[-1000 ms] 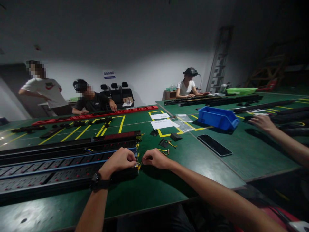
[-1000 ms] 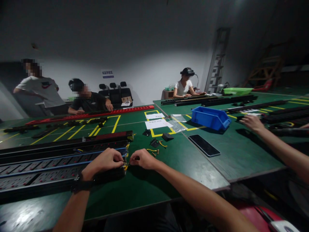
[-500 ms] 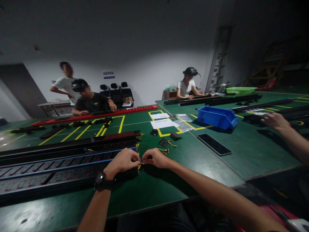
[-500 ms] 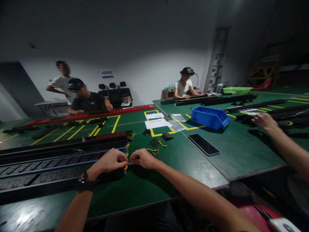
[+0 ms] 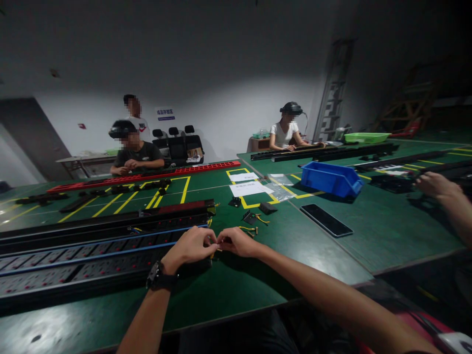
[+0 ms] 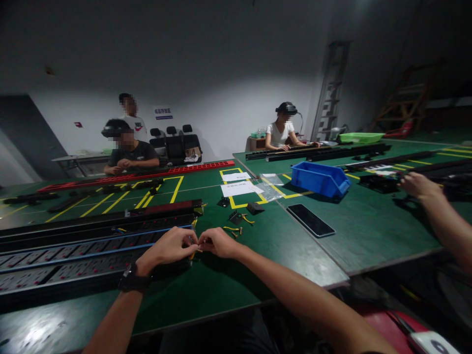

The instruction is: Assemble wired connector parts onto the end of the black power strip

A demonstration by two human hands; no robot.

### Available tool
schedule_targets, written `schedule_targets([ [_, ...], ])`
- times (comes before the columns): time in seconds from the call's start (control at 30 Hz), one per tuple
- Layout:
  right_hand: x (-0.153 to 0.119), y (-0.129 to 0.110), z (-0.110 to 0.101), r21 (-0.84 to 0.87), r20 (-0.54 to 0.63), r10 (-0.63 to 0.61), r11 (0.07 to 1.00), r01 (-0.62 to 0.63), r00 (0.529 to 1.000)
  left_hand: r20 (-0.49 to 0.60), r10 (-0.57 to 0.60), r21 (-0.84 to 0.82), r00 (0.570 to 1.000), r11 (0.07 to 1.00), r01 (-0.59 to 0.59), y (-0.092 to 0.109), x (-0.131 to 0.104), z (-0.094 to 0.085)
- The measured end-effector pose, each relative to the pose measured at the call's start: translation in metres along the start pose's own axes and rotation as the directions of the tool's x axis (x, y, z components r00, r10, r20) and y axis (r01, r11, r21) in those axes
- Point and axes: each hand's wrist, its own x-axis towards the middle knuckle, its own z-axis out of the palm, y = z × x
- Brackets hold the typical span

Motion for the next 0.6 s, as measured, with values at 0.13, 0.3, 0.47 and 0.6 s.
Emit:
schedule_targets([
  [0.13,0.000,-0.003,-0.002,-0.075,0.018,-0.022,0.997,0.023,1.000,0.005,-0.025,0.007,1.000,1.000,0.025,0.000,-0.001,-0.002],
  [0.3,0.001,-0.005,-0.005,-0.060,0.054,-0.002,0.998,0.005,0.999,-0.005,-0.045,0.109,0.999,0.993,0.045,0.004,-0.003,-0.002],
  [0.47,0.002,-0.005,-0.008,0.002,0.087,0.039,0.999,-0.039,0.995,-0.056,-0.084,0.239,0.995,0.966,0.095,0.013,-0.009,0.003],
  [0.6,0.003,-0.005,-0.009,0.030,0.116,0.055,0.998,-0.058,0.992,-0.062,-0.112,0.318,0.992,0.940,0.126,0.019,-0.013,0.010],
])
